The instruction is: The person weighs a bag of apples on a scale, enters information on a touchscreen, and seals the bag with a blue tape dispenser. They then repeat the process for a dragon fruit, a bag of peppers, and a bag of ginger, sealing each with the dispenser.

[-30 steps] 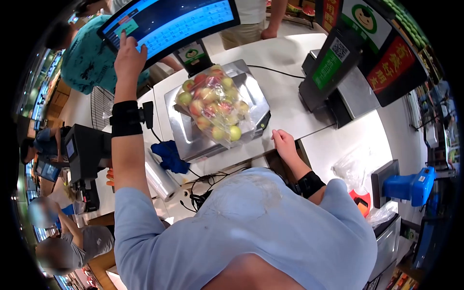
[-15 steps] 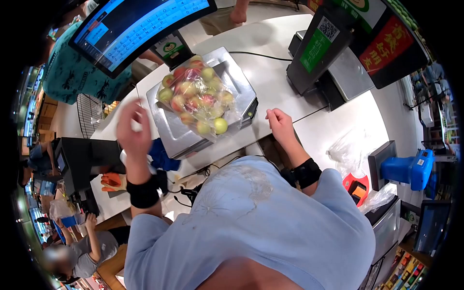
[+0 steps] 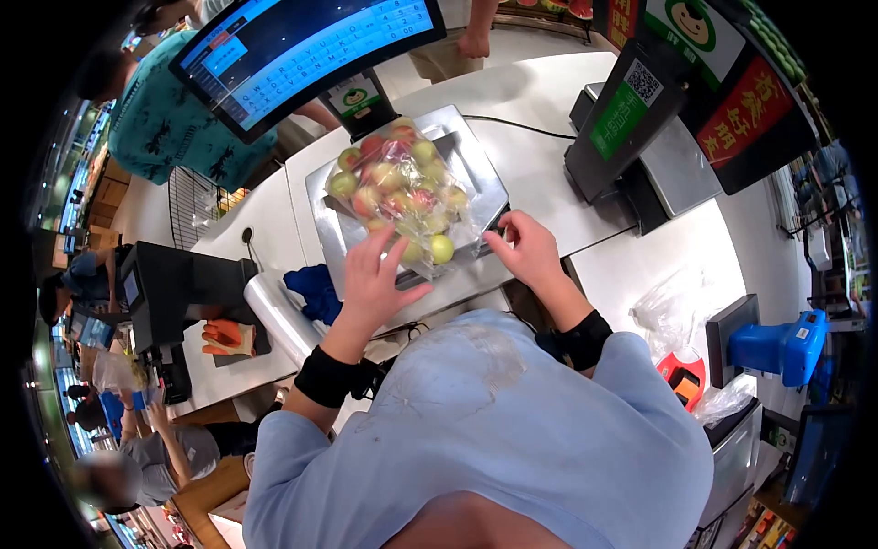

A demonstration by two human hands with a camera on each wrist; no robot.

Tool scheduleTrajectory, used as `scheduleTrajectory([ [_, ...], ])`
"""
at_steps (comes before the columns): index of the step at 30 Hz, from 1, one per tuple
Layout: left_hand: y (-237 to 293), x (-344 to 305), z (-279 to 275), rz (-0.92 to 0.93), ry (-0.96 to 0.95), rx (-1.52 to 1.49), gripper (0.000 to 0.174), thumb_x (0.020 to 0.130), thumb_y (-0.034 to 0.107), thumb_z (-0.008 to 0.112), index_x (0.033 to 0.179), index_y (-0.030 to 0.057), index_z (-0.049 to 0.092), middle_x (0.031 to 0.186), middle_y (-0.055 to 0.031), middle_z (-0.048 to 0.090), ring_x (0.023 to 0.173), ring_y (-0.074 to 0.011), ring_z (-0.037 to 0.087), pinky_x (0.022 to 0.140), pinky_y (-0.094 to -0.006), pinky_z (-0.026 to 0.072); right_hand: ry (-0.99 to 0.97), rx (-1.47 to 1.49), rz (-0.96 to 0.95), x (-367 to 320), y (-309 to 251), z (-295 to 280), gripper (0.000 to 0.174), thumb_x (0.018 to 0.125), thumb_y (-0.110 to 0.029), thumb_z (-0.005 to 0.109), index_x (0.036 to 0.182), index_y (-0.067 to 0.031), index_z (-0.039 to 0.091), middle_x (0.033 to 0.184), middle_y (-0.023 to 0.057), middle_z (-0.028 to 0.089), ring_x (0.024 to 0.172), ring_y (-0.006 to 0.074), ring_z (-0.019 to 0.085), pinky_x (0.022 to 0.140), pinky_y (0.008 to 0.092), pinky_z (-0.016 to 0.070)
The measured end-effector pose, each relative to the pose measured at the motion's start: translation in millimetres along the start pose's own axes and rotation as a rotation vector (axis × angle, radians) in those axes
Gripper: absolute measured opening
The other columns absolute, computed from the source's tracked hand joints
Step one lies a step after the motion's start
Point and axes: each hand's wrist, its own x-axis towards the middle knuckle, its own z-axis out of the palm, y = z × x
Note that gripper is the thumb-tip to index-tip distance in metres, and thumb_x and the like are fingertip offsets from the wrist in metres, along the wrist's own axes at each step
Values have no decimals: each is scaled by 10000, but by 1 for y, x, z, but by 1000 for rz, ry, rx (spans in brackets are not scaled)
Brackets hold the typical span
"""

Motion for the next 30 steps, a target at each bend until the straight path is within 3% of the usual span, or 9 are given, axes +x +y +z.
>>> scheduleTrajectory([
  [2,4,11,3,-37,-104,63,771,543,370,869,1180,60,564,1368,-171,449,1263,-334,425,1015,-474,341,-23,-72,-30,2,-23,2,289,801,-252,728,918,-28,587,649,36,532,593,147,518,557,280,425],
  [6,-2,13,28,-67,-133,86,724,570,377,850,1168,76,577,1433,-189,378,1336,-343,340,1058,-498,283,-202,-213,22,10,-25,13,269,831,-285,659,862,-23,602,703,104,577,644,274,577,592,369,453],
  [11,-7,17,39,25,-38,26,220,735,176,728,890,65,618,1341,-182,485,1243,-370,446,1028,-513,330,-224,-188,-137,9,-15,21,216,845,-242,590,784,-38,622,795,142,611,736,335,608,626,416,472],
  [18,-12,25,34,-103,152,-353,92,811,79,636,863,39,572,978,-117,635,953,-296,606,968,-474,430,-48,-30,-360,28,-44,19,106,817,-93,612,775,4,605,1150,189,534,905,305,552,798,378,462],
  [20,-18,30,35,-80,257,-330,101,871,94,602,917,32,537,844,-104,611,826,-298,601,876,-407,469,82,-28,-554,41,-59,17,98,819,-92,610,801,3,623,1228,199,515,931,298,564,826,366,468],
  [22,-15,38,27,-586,202,-592,124,912,119,574,942,20,505,828,-133,583,786,-292,583,772,-364,465,84,33,-582,53,-75,17,99,834,-97,609,831,-3,640,1180,180,571,937,290,576,841,351,471],
  [25,-41,68,26,-529,532,-534,193,929,185,587,937,15,496,851,-147,565,767,-254,565,684,-355,441,-91,251,-449,78,-93,21,153,882,-137,590,878,2,655,886,154,650,846,295,614,774,338,484],
  [27,-50,93,-1,-638,496,-559,492,788,357,758,1041,43,477,953,-138,557,847,-261,564,761,-356,464,-169,261,-347,98,-123,15,202,897,-180,574,900,6,652,834,167,633,793,285,623,722,332,479],
  [30,-67,124,-35,-333,357,-404,760,583,312,881,1166,44,474,1063,-121,593,929,-260,596,816,-351,478,-115,322,-493,129,-152,12,238,887,-206,582,832,21,625,752,143,598,694,251,581,659,329,456],
])
